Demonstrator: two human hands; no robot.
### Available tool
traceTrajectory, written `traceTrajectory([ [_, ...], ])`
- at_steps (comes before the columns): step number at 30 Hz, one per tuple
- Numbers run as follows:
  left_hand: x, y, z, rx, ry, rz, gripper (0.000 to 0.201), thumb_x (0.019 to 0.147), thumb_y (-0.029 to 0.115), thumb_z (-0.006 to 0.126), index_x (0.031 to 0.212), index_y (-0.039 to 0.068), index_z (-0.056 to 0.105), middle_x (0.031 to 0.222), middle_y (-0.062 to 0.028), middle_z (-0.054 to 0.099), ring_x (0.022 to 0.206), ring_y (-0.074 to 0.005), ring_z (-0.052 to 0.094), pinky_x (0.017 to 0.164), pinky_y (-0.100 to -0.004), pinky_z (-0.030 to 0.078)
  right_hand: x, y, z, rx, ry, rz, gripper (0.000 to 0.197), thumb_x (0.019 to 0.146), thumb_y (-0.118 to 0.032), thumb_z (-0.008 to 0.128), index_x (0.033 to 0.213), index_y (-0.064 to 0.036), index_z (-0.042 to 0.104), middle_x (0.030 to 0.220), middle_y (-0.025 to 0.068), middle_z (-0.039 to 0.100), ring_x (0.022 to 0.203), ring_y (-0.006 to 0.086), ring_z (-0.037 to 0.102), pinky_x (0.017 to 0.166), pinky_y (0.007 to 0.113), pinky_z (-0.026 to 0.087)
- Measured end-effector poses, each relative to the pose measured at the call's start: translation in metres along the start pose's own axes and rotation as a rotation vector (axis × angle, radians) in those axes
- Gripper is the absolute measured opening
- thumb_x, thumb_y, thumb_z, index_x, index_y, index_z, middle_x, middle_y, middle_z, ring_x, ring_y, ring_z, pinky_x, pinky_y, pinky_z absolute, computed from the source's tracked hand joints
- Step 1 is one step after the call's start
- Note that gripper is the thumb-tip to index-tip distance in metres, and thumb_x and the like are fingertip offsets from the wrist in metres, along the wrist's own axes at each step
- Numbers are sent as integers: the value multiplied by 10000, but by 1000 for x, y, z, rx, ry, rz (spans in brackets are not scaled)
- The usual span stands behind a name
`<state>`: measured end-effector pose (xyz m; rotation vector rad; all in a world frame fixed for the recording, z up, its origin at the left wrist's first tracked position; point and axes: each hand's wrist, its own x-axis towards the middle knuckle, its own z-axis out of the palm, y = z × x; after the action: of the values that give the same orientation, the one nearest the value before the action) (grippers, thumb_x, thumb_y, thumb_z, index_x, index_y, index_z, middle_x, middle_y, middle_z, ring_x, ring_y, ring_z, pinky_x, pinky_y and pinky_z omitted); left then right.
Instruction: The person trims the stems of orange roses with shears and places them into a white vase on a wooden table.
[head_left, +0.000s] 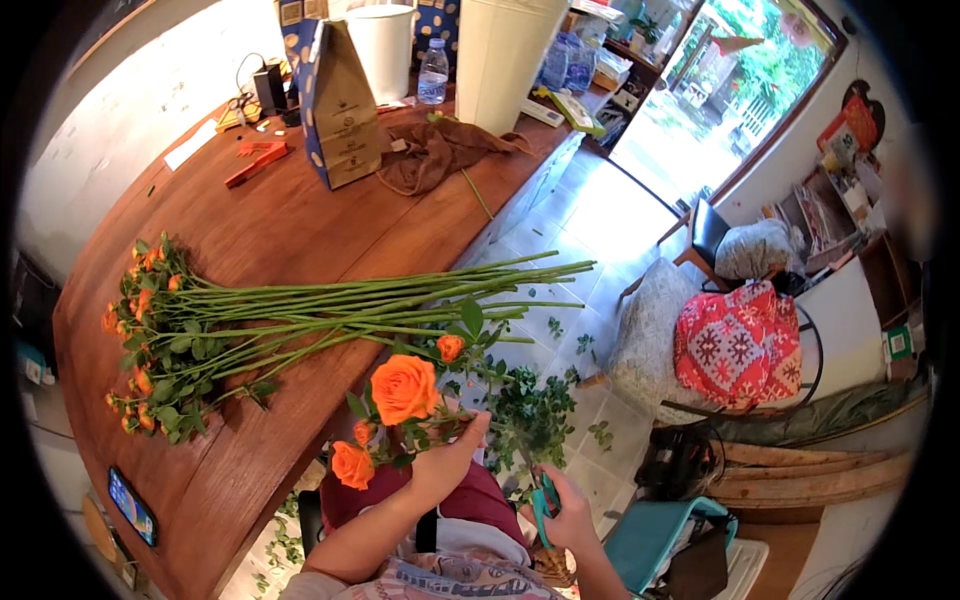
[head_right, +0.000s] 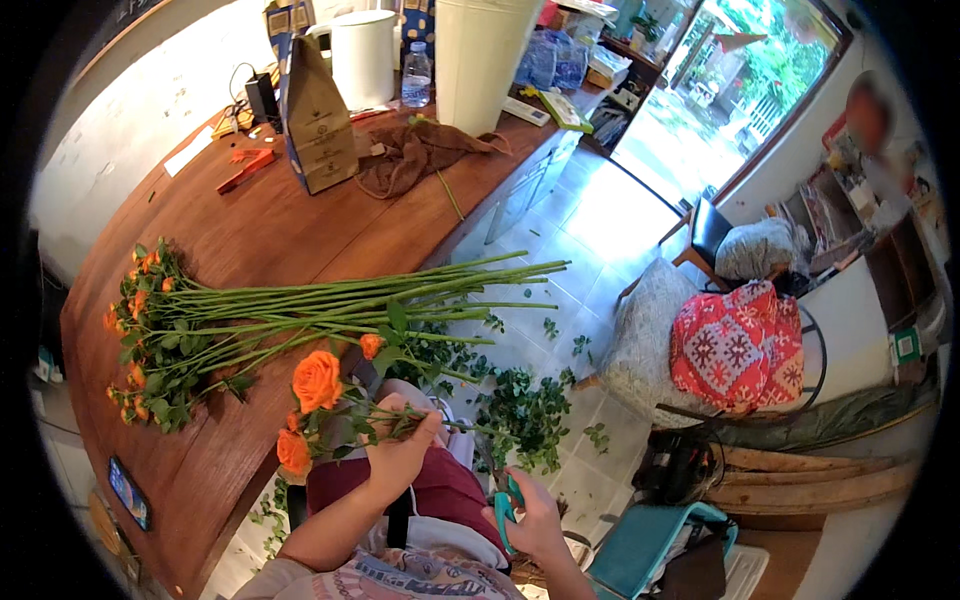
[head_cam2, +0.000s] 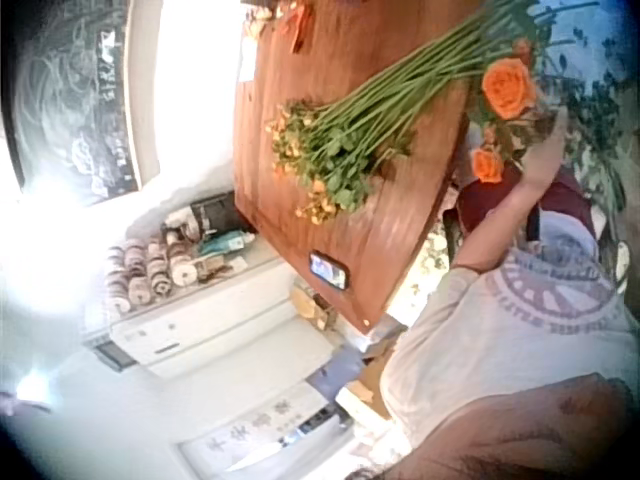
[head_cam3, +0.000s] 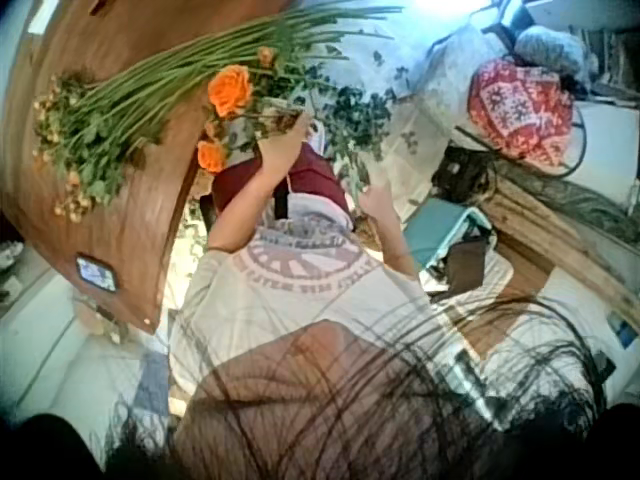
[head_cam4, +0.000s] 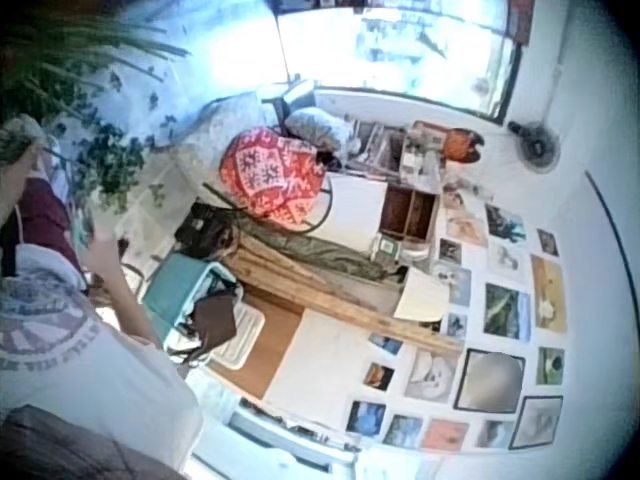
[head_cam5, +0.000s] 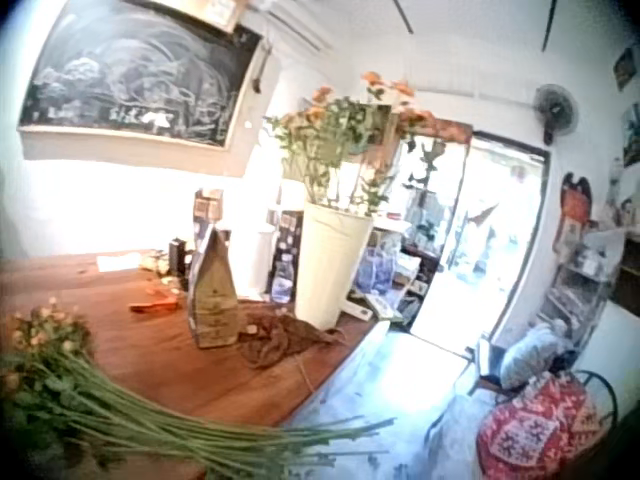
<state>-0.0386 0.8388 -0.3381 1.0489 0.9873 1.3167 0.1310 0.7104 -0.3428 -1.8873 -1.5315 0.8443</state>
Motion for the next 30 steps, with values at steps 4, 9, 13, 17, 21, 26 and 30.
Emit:
traceTrajectory([
  [4,-8,-6,4,76,-69,47,190,794,-47,647,795,46,481,718,-23,578,600,-73,565,490,-201,454,6,-1,-2,-18,-6,-76,651,667,-297,785,1184,-10,513,916,159,591,721,272,585,629,355,484],
  [9,-12,-44,6,155,-130,378,198,796,-44,645,795,49,470,698,-18,567,595,-74,546,508,-215,445,14,-7,-4,-24,0,-138,611,666,-297,785,1147,-13,537,786,129,597,642,240,578,573,356,458],
  [13,-21,-54,2,410,-215,197,108,839,66,640,772,30,562,665,16,559,591,-62,520,528,-221,415,6,-2,-1,-68,46,-134,547,675,-295,782,1103,-24,573,660,117,578,553,246,565,521,346,443],
  [17,-23,-36,13,145,-133,22,92,820,79,665,813,26,590,685,20,561,609,-61,524,546,-210,414,-3,-2,-7,-137,20,-114,518,682,-287,783,1077,-15,587,622,116,573,516,254,566,505,329,453],
  [21,-3,-2,19,236,-140,239,104,755,16,671,830,9,598,764,-38,594,670,-115,566,623,-241,448,-11,3,-15,-6,49,-54,545,670,-280,792,1090,-5,578,667,119,597,562,250,591,533,314,474],
  [26,-2,-5,13,401,-153,245,132,717,-15,662,835,-10,603,808,-82,607,720,-161,583,654,-274,457,1,2,-17,0,75,-194,597,649,-295,800,1117,-15,557,770,112,610,647,250,586,566,337,462],
  [30,-7,6,8,348,-193,86,237,753,-14,616,990,-17,617,825,-60,637,734,-115,590,669,-245,458,2,10,-7,-41,69,-187,608,639,-330,795,1099,-14,557,741,103,584,623,274,540,587,369,434],
])
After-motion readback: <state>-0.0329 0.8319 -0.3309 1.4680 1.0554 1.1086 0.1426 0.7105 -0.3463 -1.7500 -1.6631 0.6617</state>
